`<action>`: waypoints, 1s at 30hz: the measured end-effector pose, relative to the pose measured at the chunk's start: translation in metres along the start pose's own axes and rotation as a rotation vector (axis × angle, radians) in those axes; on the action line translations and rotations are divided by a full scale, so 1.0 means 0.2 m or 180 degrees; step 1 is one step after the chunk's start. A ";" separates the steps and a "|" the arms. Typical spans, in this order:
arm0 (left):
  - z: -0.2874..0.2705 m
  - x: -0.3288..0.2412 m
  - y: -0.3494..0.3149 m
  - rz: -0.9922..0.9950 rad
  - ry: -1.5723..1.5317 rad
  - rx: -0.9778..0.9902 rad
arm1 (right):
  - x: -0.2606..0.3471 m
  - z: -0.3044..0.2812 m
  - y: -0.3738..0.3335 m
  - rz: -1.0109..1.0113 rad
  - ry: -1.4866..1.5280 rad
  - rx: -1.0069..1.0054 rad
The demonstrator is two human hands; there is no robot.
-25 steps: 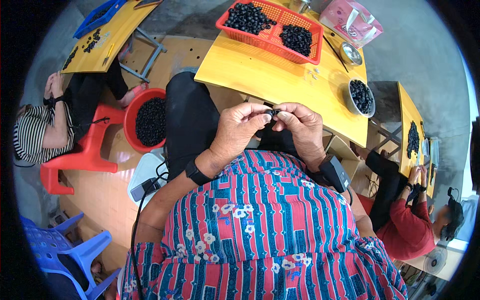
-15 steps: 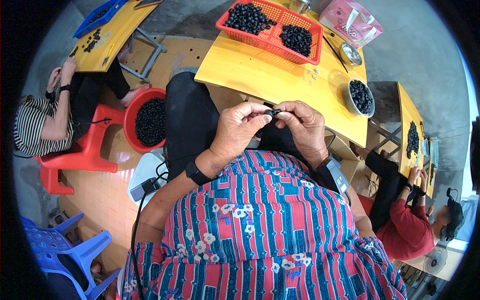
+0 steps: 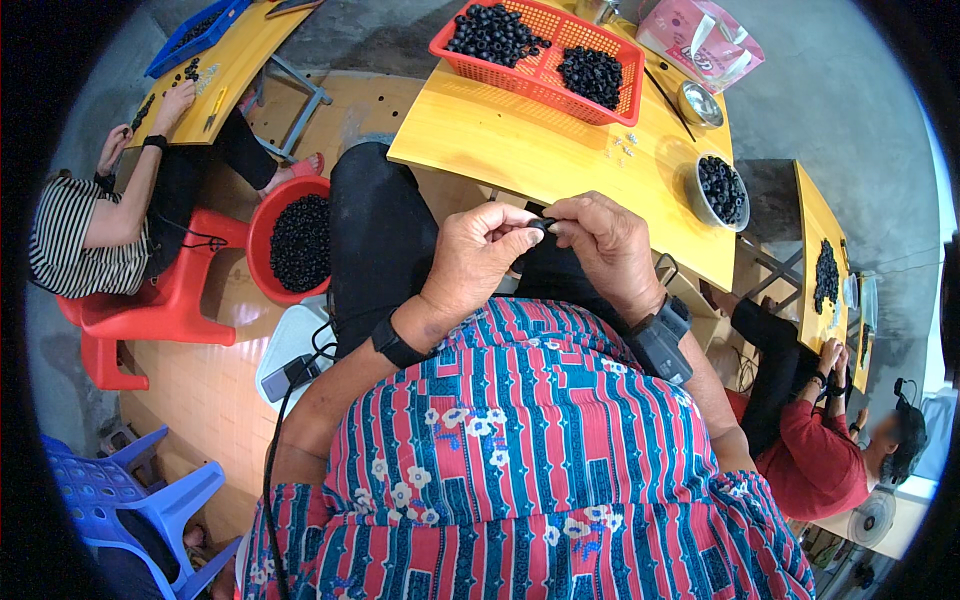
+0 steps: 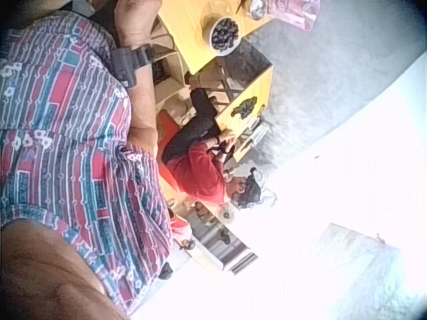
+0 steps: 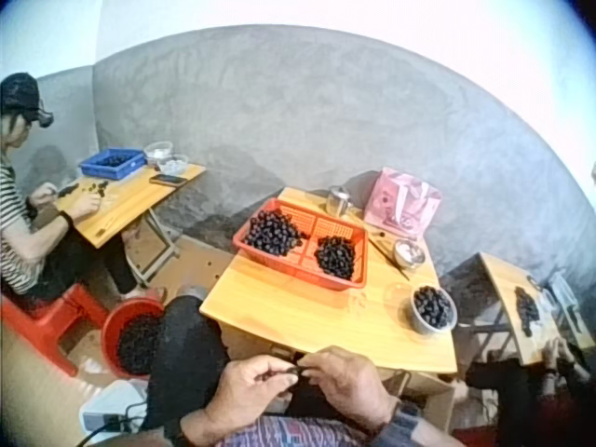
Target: Sorting and inspecting small black circular objects from a basket into a bowl and bucket.
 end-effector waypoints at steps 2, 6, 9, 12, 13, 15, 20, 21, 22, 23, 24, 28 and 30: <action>0.01 0.00 0.00 0.0065 0.0038 -0.0001 | -0.05 0.03 -0.03 0.0461 0.0746 -0.0122; 0.00 0.02 0.00 0.0088 -0.0092 0.0001 | -0.11 0.08 -0.07 0.1440 0.2398 -0.0302; 0.00 0.04 0.00 0.0086 -0.0240 0.0000 | -0.12 0.11 -0.08 0.1781 0.2878 -0.0415; 0.01 0.03 0.00 -0.0040 -0.0361 0.0072 | -0.13 0.13 -0.10 0.1905 0.3350 -0.0539; 0.01 0.02 0.00 -0.0148 -0.0402 0.0105 | -0.13 0.14 -0.10 0.1906 0.3352 -0.0545; 0.01 0.01 -0.01 -0.0188 -0.0418 0.0131 | -0.13 0.14 -0.10 0.1996 0.3275 -0.0520; 0.01 0.00 -0.01 -0.0253 -0.0366 0.0099 | -0.10 0.12 -0.09 0.1524 0.2599 -0.0589; 0.01 0.01 0.00 -0.0218 -0.0393 0.0064 | -0.10 0.12 -0.09 0.1439 0.2537 -0.0638; 0.01 0.02 0.00 -0.0183 -0.0420 0.0034 | -0.10 0.12 -0.08 0.1439 0.2534 -0.0645; 0.01 0.02 0.00 -0.0181 -0.0420 0.0040 | -0.10 0.12 -0.08 0.1423 0.2604 -0.0689; 0.01 0.01 0.00 -0.0196 -0.0460 0.0024 | -0.10 0.13 -0.08 0.1407 0.2673 -0.0732; 0.00 -0.01 0.01 -0.0144 -0.0199 -0.0044 | -0.08 0.11 -0.07 0.1223 0.2175 -0.0735; 0.00 -0.02 0.00 -0.0117 -0.0167 -0.0056 | -0.06 0.10 -0.06 0.0946 0.1384 -0.0603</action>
Point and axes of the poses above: each hand's wrist, its own y-axis towards the middle knuckle, its own z-axis out of the palm, x = y × z, the point moved 3 cm from there along y, towards the middle knuckle, and after that the axes turned 5 degrees about -z, right-handed, at the moved point
